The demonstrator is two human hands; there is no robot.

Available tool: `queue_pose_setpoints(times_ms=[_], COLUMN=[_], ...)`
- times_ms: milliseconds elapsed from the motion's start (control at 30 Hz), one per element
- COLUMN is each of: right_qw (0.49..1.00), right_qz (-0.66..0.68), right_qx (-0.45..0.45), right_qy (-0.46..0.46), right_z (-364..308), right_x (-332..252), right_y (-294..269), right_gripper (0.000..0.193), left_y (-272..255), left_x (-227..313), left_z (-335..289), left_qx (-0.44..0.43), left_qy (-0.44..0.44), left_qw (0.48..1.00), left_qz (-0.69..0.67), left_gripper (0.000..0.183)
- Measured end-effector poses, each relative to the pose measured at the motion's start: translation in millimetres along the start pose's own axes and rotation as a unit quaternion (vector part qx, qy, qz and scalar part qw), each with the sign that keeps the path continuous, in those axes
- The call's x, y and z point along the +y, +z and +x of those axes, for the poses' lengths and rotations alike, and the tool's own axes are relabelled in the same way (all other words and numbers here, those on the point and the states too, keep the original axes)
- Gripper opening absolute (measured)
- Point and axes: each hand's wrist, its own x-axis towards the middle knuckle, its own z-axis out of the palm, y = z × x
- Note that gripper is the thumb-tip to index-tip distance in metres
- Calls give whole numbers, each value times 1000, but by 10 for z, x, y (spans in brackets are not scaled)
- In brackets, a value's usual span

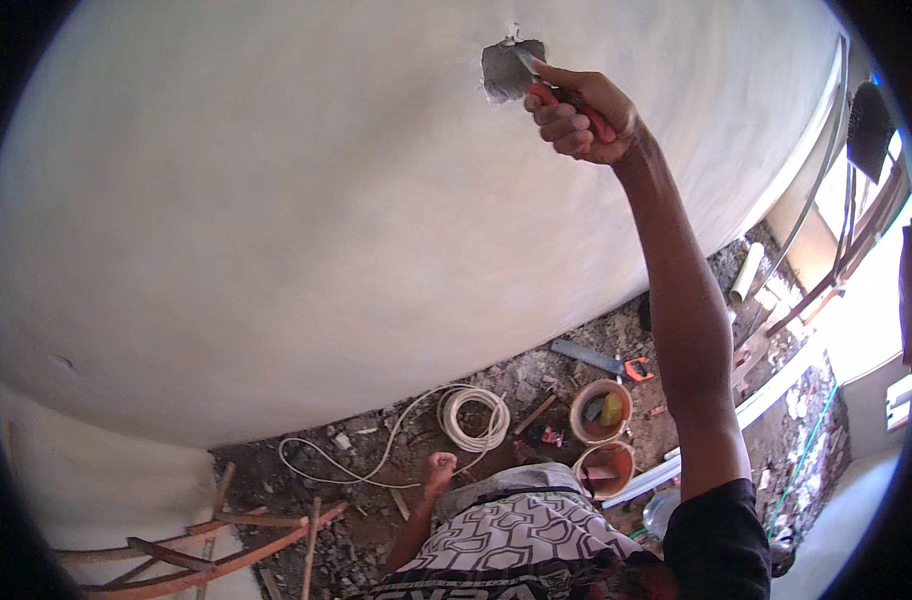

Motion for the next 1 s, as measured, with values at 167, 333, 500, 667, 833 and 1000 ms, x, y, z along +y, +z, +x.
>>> queue_pose_setpoints(times_ms=[167, 333, 500, 667, 833, 1000], right_qw=[952, 782, 354, 172, 108, 162], right_qz=[-271, -542, -815, -867, -888, -886], right_qx=[139, 306, 458, 468, 446, 433], right_qy=[11, 19, 20, -25, -10, -14], right_z=[-191, -341, -309, -142, -218, -85], right_x=[-106, 58, 112, 110, -97, -117], right_y=[-20, 195, 277, 237, 253, 250], right_gripper=[46, 45, 45, 44, 46, 48], left_y=[135, 247, 624, 848, 883, 861], left_x=[317, -265, -546, -904, -766, -741], left_z=[-334, -294, -269, -320, -372, -351], left_qx=[20, 51, 24, 23, 17, 57], left_qy=[-56, -20, -18, -15, -90, -143], left_qw=[997, 998, 993, 989, 978, 972], left_qz=[-54, -16, -115, -147, -188, -175], left_gripper=[12, 11, 9, 7, 10, 18])
